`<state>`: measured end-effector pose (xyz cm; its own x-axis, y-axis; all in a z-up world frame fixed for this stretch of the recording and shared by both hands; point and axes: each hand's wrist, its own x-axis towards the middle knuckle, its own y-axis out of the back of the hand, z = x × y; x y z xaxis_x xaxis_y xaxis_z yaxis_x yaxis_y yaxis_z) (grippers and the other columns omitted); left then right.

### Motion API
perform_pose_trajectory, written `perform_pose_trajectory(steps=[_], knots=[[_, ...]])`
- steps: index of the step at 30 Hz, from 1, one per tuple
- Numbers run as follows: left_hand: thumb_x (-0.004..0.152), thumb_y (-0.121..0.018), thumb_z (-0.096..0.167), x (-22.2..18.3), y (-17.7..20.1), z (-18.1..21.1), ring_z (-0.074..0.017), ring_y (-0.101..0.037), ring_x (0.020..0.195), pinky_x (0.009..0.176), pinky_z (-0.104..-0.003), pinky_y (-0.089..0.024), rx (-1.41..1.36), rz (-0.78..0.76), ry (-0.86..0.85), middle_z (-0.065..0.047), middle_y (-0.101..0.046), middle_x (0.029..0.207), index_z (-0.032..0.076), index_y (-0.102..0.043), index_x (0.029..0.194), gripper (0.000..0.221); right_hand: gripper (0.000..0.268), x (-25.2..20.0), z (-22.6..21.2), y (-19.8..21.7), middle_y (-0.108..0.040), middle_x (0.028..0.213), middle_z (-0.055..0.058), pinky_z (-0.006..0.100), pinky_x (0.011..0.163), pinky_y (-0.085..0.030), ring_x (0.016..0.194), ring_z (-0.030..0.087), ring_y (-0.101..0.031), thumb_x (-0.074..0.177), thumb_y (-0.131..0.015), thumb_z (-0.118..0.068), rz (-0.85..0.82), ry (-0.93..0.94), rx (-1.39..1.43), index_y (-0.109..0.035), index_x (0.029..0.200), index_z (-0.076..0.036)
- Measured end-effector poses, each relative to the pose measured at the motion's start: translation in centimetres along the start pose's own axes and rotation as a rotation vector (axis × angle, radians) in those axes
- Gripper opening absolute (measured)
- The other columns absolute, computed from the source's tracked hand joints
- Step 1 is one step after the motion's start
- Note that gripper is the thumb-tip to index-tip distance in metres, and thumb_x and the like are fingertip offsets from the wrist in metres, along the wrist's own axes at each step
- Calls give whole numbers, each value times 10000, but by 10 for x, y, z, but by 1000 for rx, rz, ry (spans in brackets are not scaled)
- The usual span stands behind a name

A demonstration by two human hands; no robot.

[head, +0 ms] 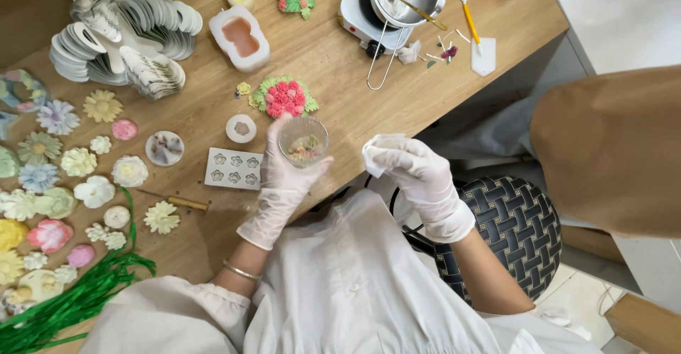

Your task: Assembling and detailing wax flower components for decorative candles on a production table.

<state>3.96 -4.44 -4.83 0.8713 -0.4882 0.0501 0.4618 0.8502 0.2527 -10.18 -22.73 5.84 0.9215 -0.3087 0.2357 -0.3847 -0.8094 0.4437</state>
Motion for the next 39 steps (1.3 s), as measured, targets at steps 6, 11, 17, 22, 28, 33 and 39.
perform_pose_trajectory(steps=[6, 11, 17, 22, 28, 33, 39], knots=[[582, -1069, 146, 91, -3, -1, -380, -437, 1326, 1144, -461, -396, 208, 162, -269, -212, -454, 1386, 49, -406, 1404, 1060, 223, -7, 30, 6, -754, 1047, 93, 260, 791, -562, 909, 134, -681, 951, -673, 3, 416, -741, 658, -735, 1162, 44], [605, -1051, 144, 159, -25, -26, -323, -540, 1266, 1113, -421, -457, 184, 135, -202, -156, -533, 1355, 67, -450, 1402, 1001, 175, -7, 88, 50, -750, 1017, 104, 308, 836, -582, 914, 169, -705, 982, -658, -53, 478, -711, 900, -699, 1085, 83], [610, -1041, 149, 188, -51, -50, -327, -546, 1273, 1109, -421, -445, 299, 120, -55, -155, -553, 1368, 65, -446, 1436, 1022, 181, 11, 157, 108, -753, 1013, 111, 312, 870, -576, 917, 179, -718, 959, -645, -46, 679, -694, 928, -713, 1068, 81], [638, -1038, 117, 188, -68, -63, -342, -504, 1367, 1185, -434, -414, 328, 178, -65, -185, -472, 1477, 35, -353, 1509, 1111, 217, 41, 242, 144, -736, 1055, 132, 312, 851, -583, 929, 191, -703, 932, -689, 12, 830, -639, 685, -687, 1132, 96], [884, -989, 41, 97, -78, -15, -323, -362, 1466, 1216, -444, -380, 350, 391, -84, -207, -279, 1585, -4, -188, 1578, 1061, 291, 94, 322, 151, -710, 1207, 131, 285, 960, -574, 1063, 164, -701, 931, -697, 54, 813, -443, 393, -649, 1216, 87], [932, -737, 80, 29, -103, 21, -222, -675, 940, 817, -316, -551, 294, -31, 248, -83, -722, 1105, 81, -697, 1160, 232, 304, 134, 333, 127, -629, 1250, 159, 348, 987, -562, 1157, 276, -656, 972, -701, 22, 556, -4, -257, -652, 1270, -17], [845, -672, 83, 105, -203, 60, -294, -631, 1170, 912, -385, -563, 726, -388, -323, -98, -613, 1365, 99, -615, 1358, 516, 319, 142, 315, 111, -630, 1180, 157, 447, 992, -483, 1139, 365, -568, 955, -719, -14, 404, -3, -560, -652, 1266, -39]])
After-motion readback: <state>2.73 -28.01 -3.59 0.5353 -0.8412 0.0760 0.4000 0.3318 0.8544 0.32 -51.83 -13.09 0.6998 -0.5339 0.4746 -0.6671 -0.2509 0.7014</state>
